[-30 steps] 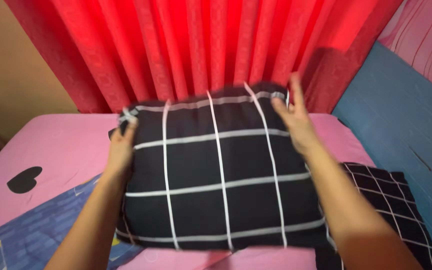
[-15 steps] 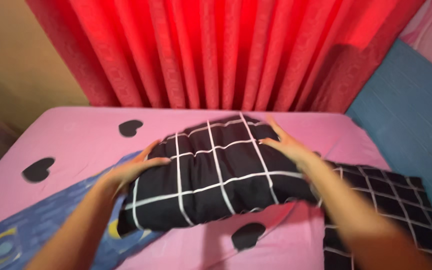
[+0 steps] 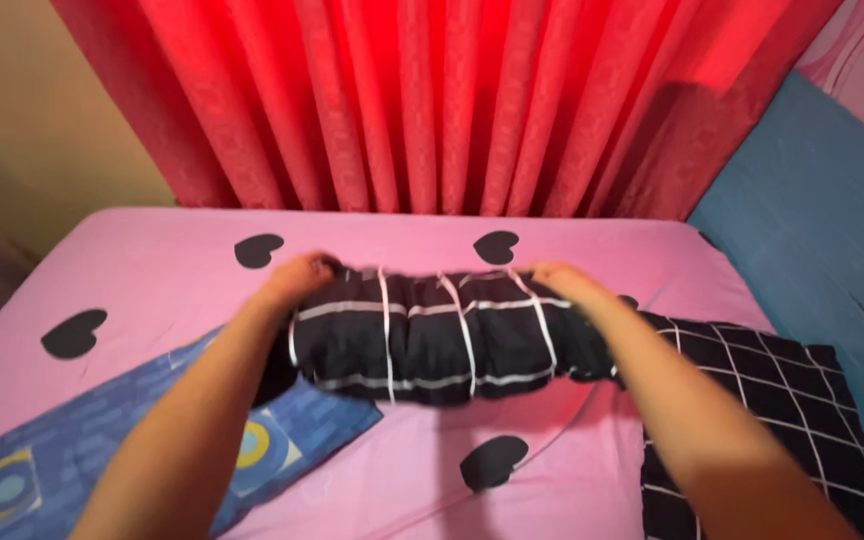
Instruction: The person folds two black-and-white checkered pillows and one blue patterned pillow on a pink bedsheet with black heart patterns. The person then tucks the bedsheet under the mattress to smooth the surface.
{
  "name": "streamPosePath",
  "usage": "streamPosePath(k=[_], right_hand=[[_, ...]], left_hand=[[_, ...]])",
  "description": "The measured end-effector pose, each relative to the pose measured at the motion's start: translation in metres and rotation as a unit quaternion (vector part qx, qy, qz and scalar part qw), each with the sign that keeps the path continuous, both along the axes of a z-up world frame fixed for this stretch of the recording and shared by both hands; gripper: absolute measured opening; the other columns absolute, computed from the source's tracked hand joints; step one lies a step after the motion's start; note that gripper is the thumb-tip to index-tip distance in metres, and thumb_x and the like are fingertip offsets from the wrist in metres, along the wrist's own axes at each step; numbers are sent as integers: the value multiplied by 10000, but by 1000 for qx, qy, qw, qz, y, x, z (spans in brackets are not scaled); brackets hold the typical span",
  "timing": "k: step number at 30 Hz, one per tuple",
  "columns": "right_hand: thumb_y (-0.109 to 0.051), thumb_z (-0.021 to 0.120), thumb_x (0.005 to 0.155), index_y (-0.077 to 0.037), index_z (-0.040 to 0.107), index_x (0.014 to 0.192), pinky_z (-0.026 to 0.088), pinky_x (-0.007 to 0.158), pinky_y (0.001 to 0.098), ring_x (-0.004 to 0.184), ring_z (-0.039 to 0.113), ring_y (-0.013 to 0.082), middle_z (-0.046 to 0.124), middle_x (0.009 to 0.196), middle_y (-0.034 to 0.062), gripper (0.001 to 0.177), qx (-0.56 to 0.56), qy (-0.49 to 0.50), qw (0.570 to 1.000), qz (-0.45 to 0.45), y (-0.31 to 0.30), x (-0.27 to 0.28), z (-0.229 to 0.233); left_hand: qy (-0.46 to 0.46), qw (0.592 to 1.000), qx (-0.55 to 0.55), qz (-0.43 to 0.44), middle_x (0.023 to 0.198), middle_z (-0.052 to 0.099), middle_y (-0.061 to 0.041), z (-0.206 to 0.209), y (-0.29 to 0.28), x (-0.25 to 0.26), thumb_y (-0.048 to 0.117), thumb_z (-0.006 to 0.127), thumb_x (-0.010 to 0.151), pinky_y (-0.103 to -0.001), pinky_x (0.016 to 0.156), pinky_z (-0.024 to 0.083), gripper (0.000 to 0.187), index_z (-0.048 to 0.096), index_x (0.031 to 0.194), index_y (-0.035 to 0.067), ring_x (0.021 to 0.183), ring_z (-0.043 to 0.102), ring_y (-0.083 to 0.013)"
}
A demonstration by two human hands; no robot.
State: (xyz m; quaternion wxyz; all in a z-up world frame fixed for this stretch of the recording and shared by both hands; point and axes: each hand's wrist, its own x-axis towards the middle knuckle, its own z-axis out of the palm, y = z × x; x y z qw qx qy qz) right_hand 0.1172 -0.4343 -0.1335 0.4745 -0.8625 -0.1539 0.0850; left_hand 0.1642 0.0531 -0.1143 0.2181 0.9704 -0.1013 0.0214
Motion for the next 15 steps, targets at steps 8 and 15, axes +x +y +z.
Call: streamPosePath(k=[8, 15], right_hand=[[-377, 665, 902, -306, 185, 1660, 373, 1152, 380, 1444, 426, 218, 347, 1663, 103, 900, 55, 127, 986, -94, -7, -72, 119], [-132, 707, 916, -96, 318, 1650, 434, 1063, 462, 1326, 512, 385, 476, 1552, 299, 831, 242, -215, 943, -76, -7, -37, 178]], left_hand=[[244, 873, -422, -19, 1326, 613, -71, 138, -28, -109, 274, 723, 853, -381, 1013, 512, 833, 294, 1565, 223, 1168, 642, -186], [53, 835, -533, -124, 1170, 659, -137, 208, -30, -104, 120, 624, 876, -361, 766, 634, 701, 440, 1551, 165, 967, 714, -237]])
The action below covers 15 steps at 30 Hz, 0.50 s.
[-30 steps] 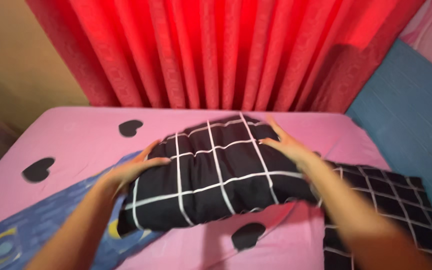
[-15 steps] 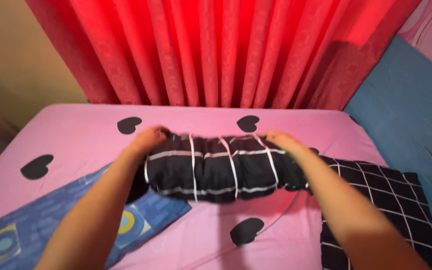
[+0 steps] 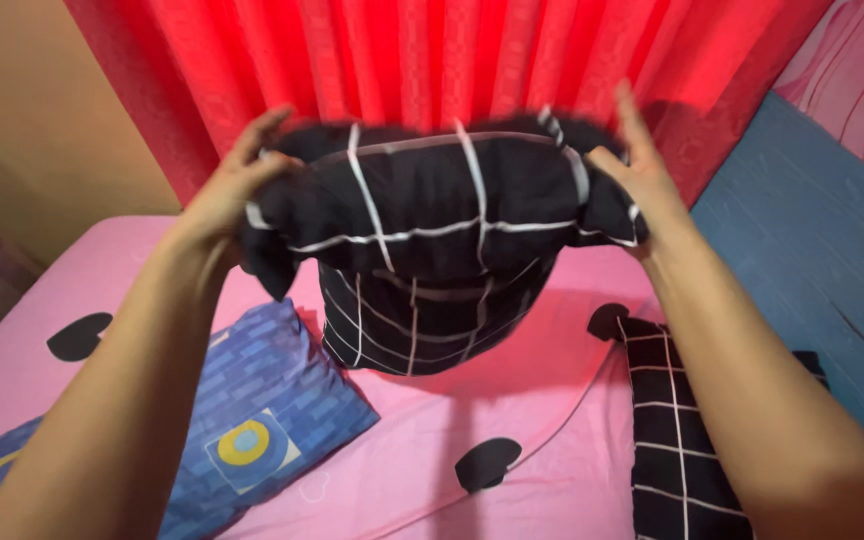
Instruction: The person folds two black-and-white checkered pillows and one blue patterned pillow on a pink bedsheet with black heart patterns. The person then tucks the bedsheet under the mattress to smooth the surface.
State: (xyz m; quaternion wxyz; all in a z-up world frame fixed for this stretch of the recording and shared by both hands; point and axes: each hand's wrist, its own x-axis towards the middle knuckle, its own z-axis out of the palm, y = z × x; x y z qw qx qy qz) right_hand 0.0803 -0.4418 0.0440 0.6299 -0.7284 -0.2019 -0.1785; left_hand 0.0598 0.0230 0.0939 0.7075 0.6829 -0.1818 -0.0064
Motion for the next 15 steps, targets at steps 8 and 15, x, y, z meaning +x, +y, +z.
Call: streamPosePath(k=[8, 15], right_hand=[[-157, 568, 994, -197, 209, 1628, 574, 975, 312, 1133, 702, 180, 649, 1361, 133, 730, 155, 48, 984, 78, -26, -20, 41], [-105, 636, 1043, -9, 377, 1614, 516, 996, 386, 1236, 595, 290, 523, 1482, 203, 634, 12, -151, 988, 32, -26, 57, 21]], left_hand=[[113, 976, 185, -16, 1180, 722, -76, 41, 12, 44, 233, 594, 924, -405, 659, 585, 519, 562, 1437, 157, 886, 697, -228], [68, 984, 161, 18, 1189, 719, -154, 7, -24, 116, 85, 667, 899, -354, 816, 581, 638, 491, 1512, 84, 993, 702, -223]])
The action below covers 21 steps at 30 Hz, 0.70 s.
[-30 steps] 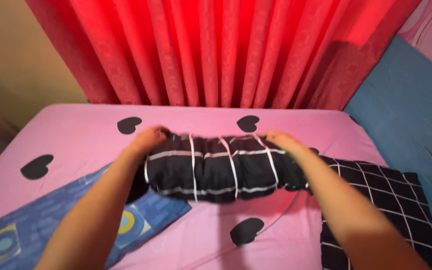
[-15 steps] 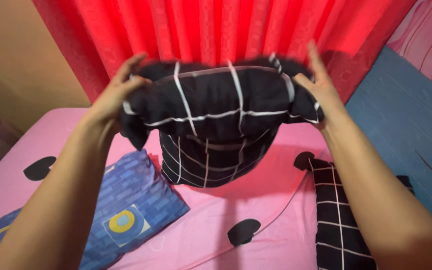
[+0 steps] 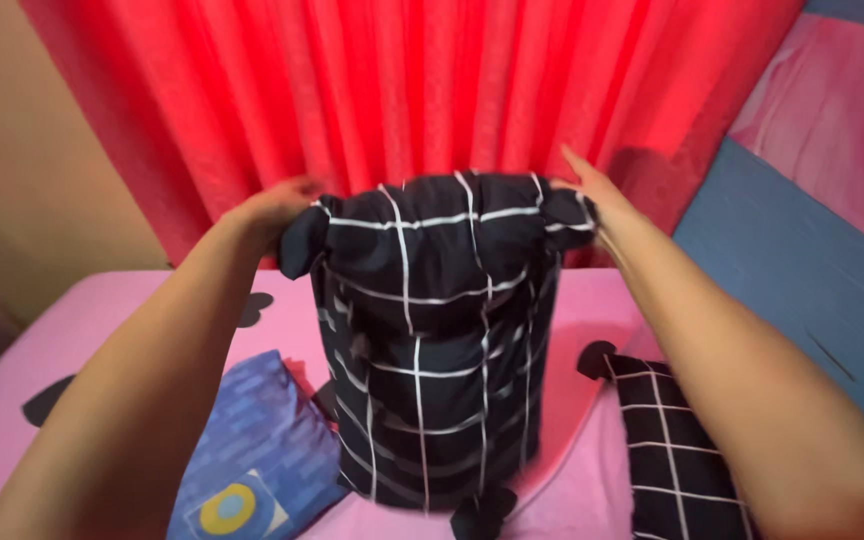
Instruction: The person folds two black-and-white checkered pillows and one blue patterned pillow on a pink bedsheet with black heart patterns. The person then tucks the bedsheet under the mattress to smooth the surface.
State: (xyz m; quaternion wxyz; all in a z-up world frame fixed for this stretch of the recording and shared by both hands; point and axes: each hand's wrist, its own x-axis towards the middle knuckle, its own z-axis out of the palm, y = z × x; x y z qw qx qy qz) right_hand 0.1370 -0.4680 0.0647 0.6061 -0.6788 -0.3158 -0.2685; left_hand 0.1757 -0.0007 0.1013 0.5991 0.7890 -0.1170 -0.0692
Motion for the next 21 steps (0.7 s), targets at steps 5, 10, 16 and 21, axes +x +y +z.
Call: streamPosePath(k=[5, 10, 16, 21], right_hand=[[-105, 594, 1016, -130, 335, 1660, 481, 1011, 434, 1181, 545, 284, 461, 1502, 328, 695, 106, 92, 985, -100, -3, -32, 79], [-36, 526, 950, -159, 258, 1694, 356, 1207, 423, 1448, 402, 254, 384, 1650, 217, 801, -78, -3, 977, -197, -10, -104, 88], [14, 516, 798, -49, 194, 1619, 175, 1232, 351, 1569, 220, 246, 243, 1701, 128, 884, -172, 148, 963, -148, -4, -182, -152], [-302, 822, 838, -178, 252, 1630, 293, 1179, 363, 1484, 292, 269, 206, 1678, 150, 983, -298, 410, 860, -56, 1, -243, -319]], left_hand=[[-376, 903, -196, -72, 1320, 633, -76, 77, -25, -35, 0, 696, 933, -313, 980, 571, 738, 390, 1603, 56, 1139, 644, -184], [-393, 913, -105, -36, 1431, 608, -92, 59, 0, -92, 131, 720, 961, -305, 1053, 529, 632, 467, 1531, 24, 1264, 611, -172], [-306, 931, 195, 39, 1514, 544, -145, -171, 22, -192, 248, 769, 849, -405, 1115, 427, 653, 550, 1452, 124, 1358, 555, -302], [67, 944, 300, -124, 1428, 490, -227, -322, 51, -260, 325, 782, 891, -435, 1122, 488, 641, 547, 1484, 268, 1334, 549, -363]])
